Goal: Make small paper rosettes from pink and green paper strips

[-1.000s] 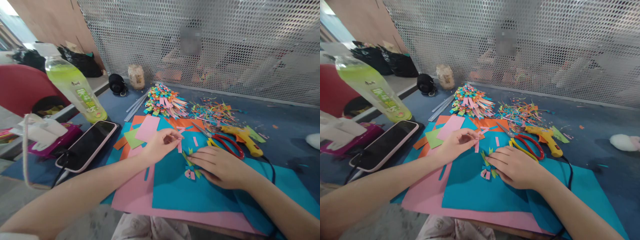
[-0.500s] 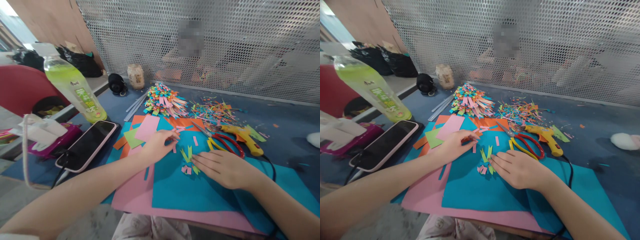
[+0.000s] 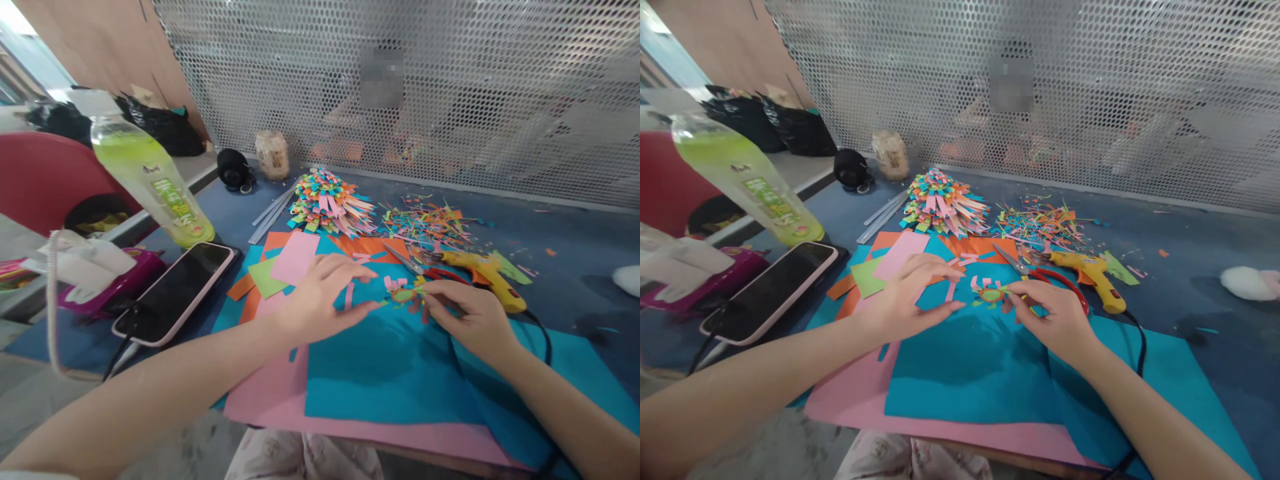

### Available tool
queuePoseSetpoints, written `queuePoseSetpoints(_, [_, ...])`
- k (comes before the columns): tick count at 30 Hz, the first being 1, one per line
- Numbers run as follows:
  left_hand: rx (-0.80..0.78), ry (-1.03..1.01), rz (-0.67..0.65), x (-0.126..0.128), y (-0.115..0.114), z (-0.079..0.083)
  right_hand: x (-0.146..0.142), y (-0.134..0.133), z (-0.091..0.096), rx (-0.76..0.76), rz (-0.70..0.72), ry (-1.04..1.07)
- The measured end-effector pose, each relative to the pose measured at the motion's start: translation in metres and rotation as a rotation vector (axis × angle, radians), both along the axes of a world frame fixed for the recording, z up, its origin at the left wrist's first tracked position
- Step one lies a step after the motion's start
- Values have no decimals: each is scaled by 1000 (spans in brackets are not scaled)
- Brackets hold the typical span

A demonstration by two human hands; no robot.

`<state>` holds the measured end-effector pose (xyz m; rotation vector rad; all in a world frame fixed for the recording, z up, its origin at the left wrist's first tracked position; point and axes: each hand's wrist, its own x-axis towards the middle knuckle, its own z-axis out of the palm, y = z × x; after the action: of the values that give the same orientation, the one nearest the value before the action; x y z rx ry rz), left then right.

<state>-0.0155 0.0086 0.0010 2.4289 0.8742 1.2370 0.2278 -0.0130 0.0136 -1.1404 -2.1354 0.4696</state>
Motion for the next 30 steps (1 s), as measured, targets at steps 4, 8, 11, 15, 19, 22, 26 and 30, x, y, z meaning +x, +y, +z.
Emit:
queuePoseSetpoints(4, [-238,-17,21,7,-7,-5,-12,-6,1,-157,54,180])
queuePoseSetpoints(8, [-353,-104,-9,12,-7,-9,-15,-7,0,-129,93,179])
queuePoseSetpoints(11, [-358,-110,-13,12,-6,-9,-13,-7,-1,-100,114,144])
queuePoseSetpoints(15, [-232,-110,3,10,-7,-9,-14,-9,-2,38,159,99])
queuePoseSetpoints(19, [-24,-26,-17,11,-10,-5,-16,-12,0,333,101,-70])
queuePoseSetpoints(22, [102,-87,69,10,-14,-1,-10,-14,0,592,116,-218])
queuePoseSetpoints(26, [413,-145,64,6,-16,0,-1,-14,-3,793,212,-323])
queuePoseSetpoints(30, [526,-78,-26,4,-18,-1,3,-14,-6,798,251,-351])
